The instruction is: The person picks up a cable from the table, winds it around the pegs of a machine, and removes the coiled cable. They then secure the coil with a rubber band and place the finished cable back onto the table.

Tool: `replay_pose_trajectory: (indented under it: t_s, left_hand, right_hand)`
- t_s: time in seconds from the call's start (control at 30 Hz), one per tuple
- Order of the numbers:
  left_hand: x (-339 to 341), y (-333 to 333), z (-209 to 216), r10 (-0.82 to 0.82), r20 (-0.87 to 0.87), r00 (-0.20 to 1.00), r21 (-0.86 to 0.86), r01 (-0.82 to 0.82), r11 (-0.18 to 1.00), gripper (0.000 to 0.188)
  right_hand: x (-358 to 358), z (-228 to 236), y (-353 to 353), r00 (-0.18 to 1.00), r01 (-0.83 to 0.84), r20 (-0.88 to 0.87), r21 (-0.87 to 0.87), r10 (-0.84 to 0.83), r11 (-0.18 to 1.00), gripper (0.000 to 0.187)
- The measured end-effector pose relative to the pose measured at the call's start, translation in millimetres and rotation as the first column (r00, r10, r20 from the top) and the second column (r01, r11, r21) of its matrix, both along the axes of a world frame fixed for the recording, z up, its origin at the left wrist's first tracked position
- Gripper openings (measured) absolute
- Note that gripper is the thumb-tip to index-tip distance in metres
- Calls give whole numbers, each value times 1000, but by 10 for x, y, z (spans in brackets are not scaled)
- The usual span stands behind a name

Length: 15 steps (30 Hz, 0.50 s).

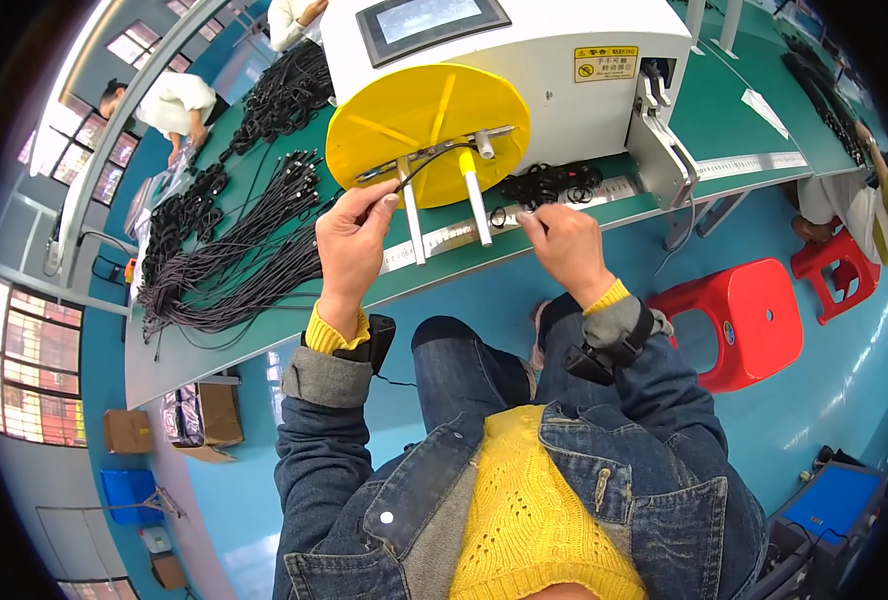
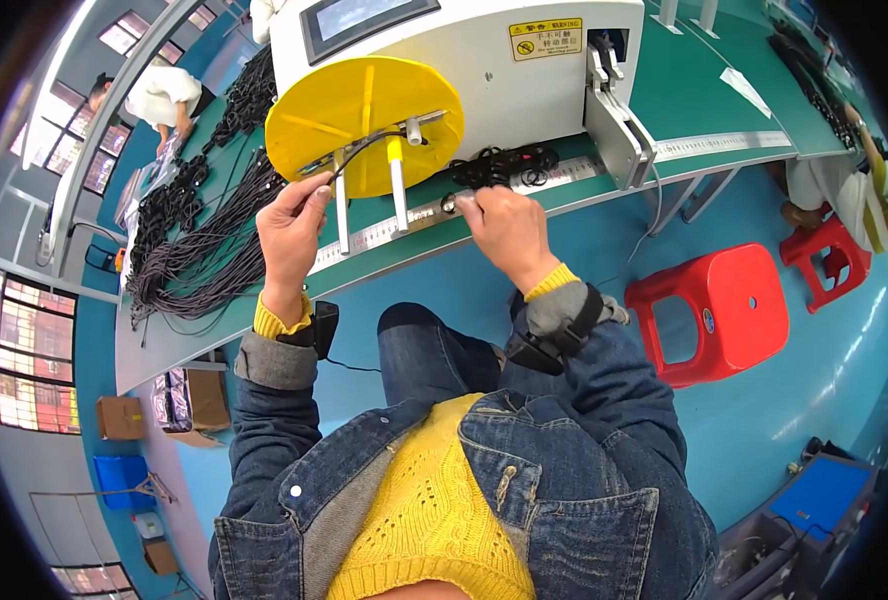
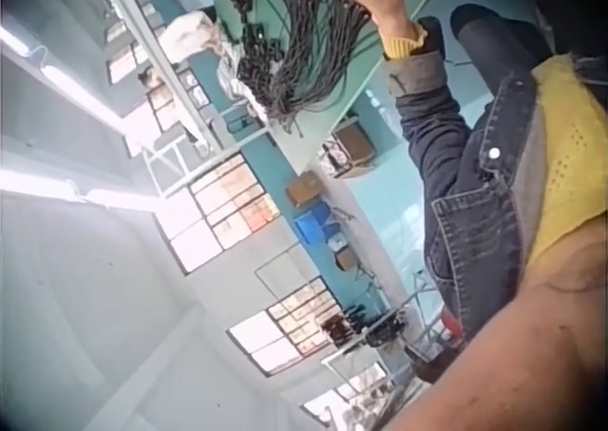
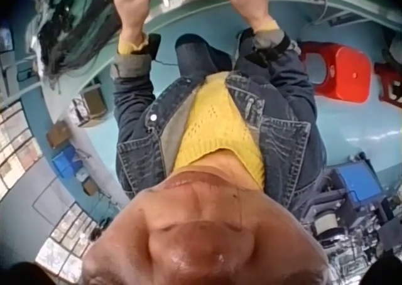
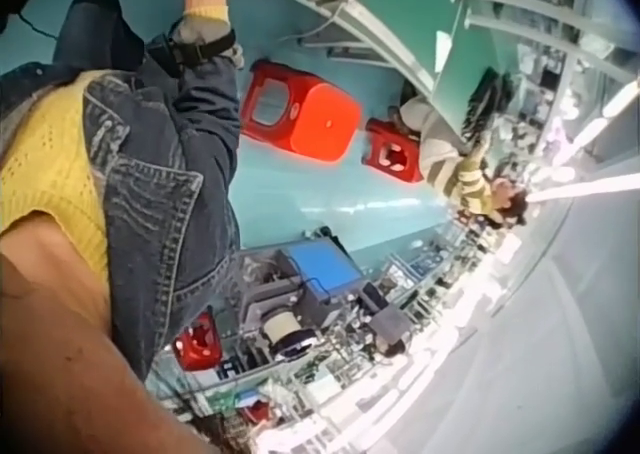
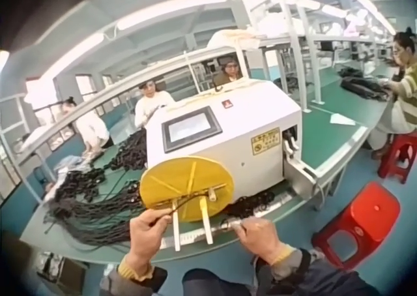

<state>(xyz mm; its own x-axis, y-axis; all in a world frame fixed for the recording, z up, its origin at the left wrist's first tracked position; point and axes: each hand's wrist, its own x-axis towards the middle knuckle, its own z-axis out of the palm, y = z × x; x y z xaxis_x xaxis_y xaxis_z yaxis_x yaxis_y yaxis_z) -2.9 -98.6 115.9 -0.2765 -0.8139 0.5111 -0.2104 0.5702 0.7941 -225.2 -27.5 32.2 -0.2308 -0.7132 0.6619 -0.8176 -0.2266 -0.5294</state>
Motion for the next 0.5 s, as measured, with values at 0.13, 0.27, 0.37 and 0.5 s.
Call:
replay_pose_trajectory:
  t_s: [0.13,0.27,0.37,0.5]
  left_hand:
    - [81,88,53,122,150,981,-319,-69,945,16]
    - [94,198,74,228,247,942,-501,-77,862,19]
    - [78,250,65,247,267,932,-517,-78,852,21]
    - [33,313,44,228,274,934,-490,-68,869,23]
  right_hand:
    - [-17,-200,217,998,-53,34,155,49,986,26]
    - [18,-367,407,993,-105,86,255,86,961,26]
    - [51,-435,481,985,-155,122,298,124,942,25]
    - [64,-478,539,981,-179,135,357,139,917,23]
